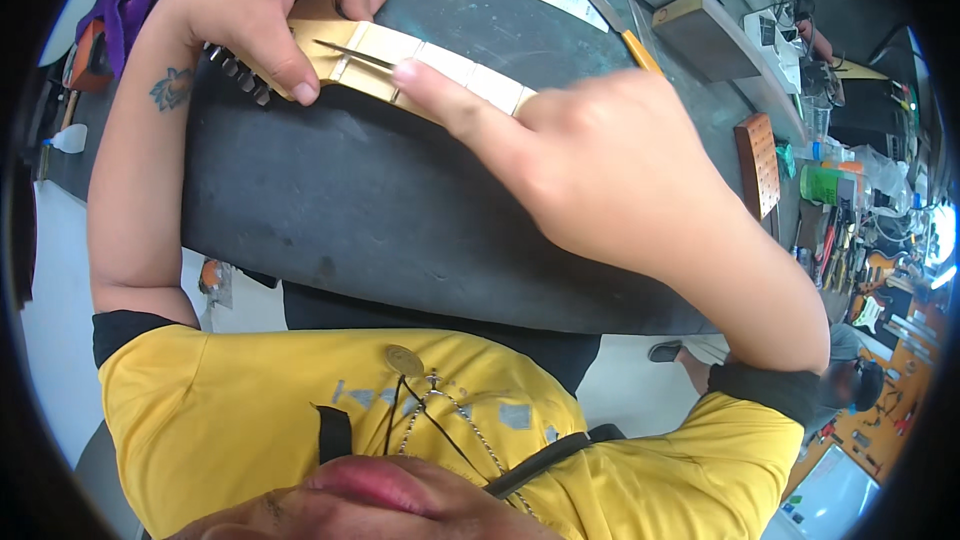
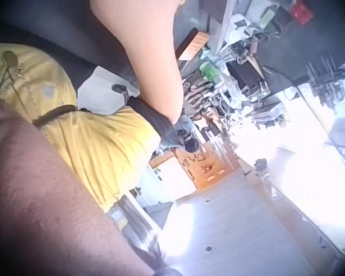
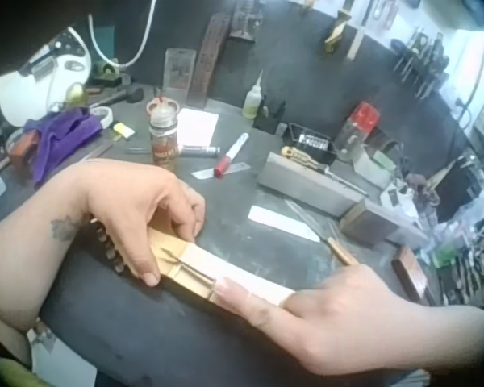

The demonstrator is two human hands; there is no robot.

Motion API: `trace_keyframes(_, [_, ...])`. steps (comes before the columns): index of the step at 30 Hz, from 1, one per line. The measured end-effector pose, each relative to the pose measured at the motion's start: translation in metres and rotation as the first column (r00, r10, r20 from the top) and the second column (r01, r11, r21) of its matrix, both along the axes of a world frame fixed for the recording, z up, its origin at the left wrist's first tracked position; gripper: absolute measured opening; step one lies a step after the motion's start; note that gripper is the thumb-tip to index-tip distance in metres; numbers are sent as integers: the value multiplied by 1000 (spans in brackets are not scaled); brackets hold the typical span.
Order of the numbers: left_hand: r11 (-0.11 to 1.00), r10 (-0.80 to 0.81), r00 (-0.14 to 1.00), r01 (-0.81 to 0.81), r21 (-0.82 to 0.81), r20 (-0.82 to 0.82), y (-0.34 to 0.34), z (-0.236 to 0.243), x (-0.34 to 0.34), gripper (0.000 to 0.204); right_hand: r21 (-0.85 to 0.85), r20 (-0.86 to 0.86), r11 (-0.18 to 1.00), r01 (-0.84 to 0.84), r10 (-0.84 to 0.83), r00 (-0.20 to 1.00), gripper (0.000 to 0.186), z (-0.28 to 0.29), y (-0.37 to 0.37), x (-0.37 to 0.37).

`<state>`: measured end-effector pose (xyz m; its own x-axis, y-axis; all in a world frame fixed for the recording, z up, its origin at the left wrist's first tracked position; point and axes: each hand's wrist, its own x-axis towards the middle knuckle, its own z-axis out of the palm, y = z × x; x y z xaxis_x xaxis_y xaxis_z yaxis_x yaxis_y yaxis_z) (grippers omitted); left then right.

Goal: The person checks the straightness and fret level of a guitar neck by placing a metal straightedge and a fret rocker along the fretboard, moving the tools to different positions and pressing them against the frets.

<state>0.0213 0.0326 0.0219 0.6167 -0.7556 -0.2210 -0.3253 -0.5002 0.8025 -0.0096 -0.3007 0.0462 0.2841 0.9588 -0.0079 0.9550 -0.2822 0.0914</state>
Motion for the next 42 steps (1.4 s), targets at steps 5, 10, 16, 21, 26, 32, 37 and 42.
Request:
trace_keyframes(5, [1000, 17, 996, -16, -13, 82, -2, 7, -10, 44, 11, 31, 1000, -13, 13, 999, 83, -1, 15, 5])
trace_keyframes(10, [1000, -1, 999, 1, -12, 45, -2, 2, -2, 45, -19, -49, 999, 47, -48, 998, 83, 0, 0, -1])
trace_keyframes(16, [998, -33, 996, 37, -43, 81, 1, -5, -2, 46, 46, 46, 999, -23, 21, 999, 83, -8, 26, 3])
trace_keyframes(21, [1000, -11, 999, 11, 1, -45, -2, 2, 2, 47, 10, 35, 1000, 9, -9, 999, 83, -10, 19, 7])
trace_keyframes(26, [1000, -18, 999, 19, -18, 50, 3, 2, 0, 48, 41, 87, 999, -29, 26, 996, 83, -10, 19, 1])
trace_keyframes(32, [999, -25, 999, 26, -46, 35, 6, -4, 1, 46, 63, 155, 998, -26, 16, 988, 81, -11, 25, 2])
trace_keyframes(37, [994, 70, 995, -63, 93, -70, -4, 10, 0, 45, 9, 130, 1000, 12, -13, 991, 78, -11, 8, 1])
trace_keyframes(42, [1000, -27, 991, 29, -11, 133, 2, 6, -8, 44, 40, 146, 999, -13, 7, 989, 82, -13, 26, 0])
